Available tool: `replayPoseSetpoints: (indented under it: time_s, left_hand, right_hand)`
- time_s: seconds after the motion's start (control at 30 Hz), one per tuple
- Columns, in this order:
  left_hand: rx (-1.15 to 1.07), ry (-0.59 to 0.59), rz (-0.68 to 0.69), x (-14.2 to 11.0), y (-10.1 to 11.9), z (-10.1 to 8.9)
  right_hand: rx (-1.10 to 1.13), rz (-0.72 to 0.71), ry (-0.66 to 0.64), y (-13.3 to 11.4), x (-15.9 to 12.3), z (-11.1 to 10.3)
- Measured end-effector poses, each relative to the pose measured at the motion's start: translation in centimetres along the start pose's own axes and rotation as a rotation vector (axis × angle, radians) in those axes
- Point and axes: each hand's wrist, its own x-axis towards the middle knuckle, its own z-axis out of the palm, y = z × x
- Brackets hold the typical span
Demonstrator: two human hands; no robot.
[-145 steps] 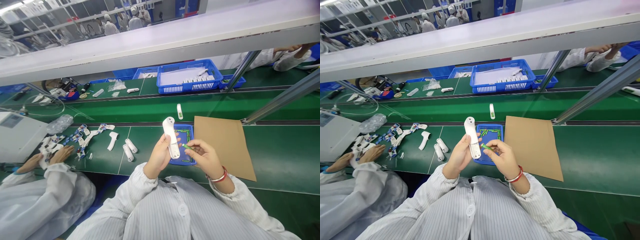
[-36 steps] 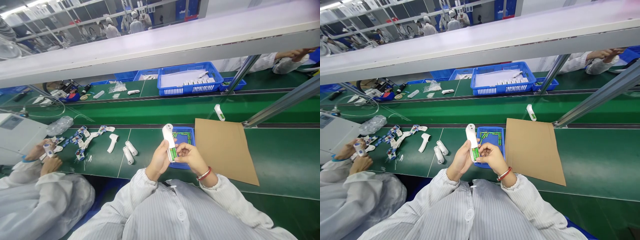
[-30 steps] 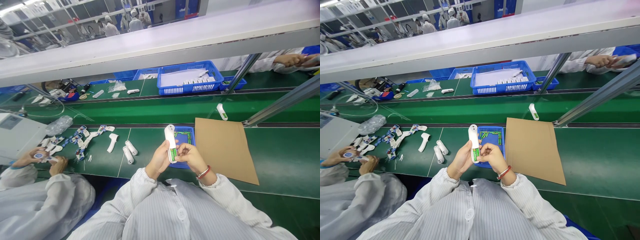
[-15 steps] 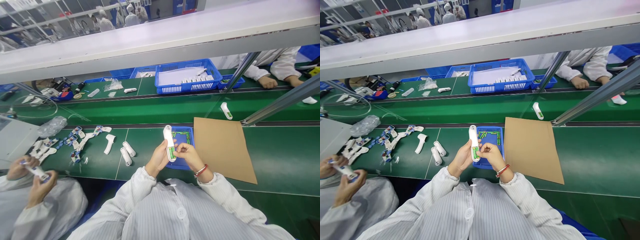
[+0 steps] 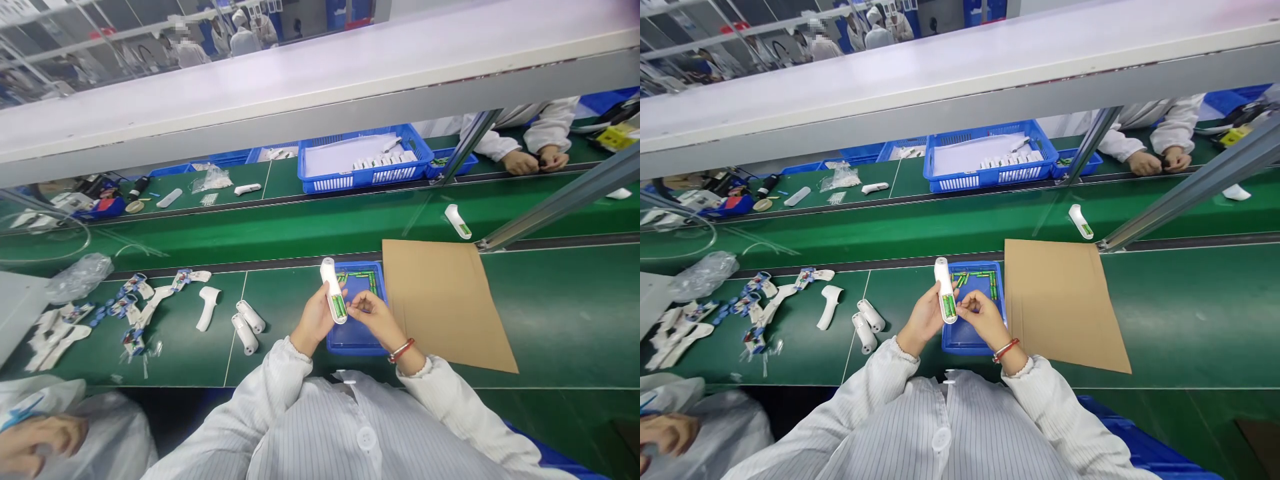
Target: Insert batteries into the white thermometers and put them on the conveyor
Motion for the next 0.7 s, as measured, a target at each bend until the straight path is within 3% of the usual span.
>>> replayPoseSetpoints:
  time_s: [0.2, 0.43, 0.57, 0.7]
  left_hand:
    - [0.079, -0.093, 0.053, 0.9, -0.1, 0.0]
    - [0.09, -0.101, 0.029, 2.0, 0.1, 0.1]
    - [0.128, 0.005, 0.03, 5.0, 1.4, 0.0]
    - [0.39, 0.201, 0.22, 10.5, 5.1, -0.8]
  right_hand:
    - [0.205, 0.149, -0.044, 0.1, 0.8, 0.0]
    - [0.197, 0.146, -0.063, 0.6, 2.0, -0.4]
    - [0.134, 0.125, 0.04, 2.0, 2.8, -0.7]
    - [-0.105, 0.104, 0.036, 4.0, 3.3, -2.2]
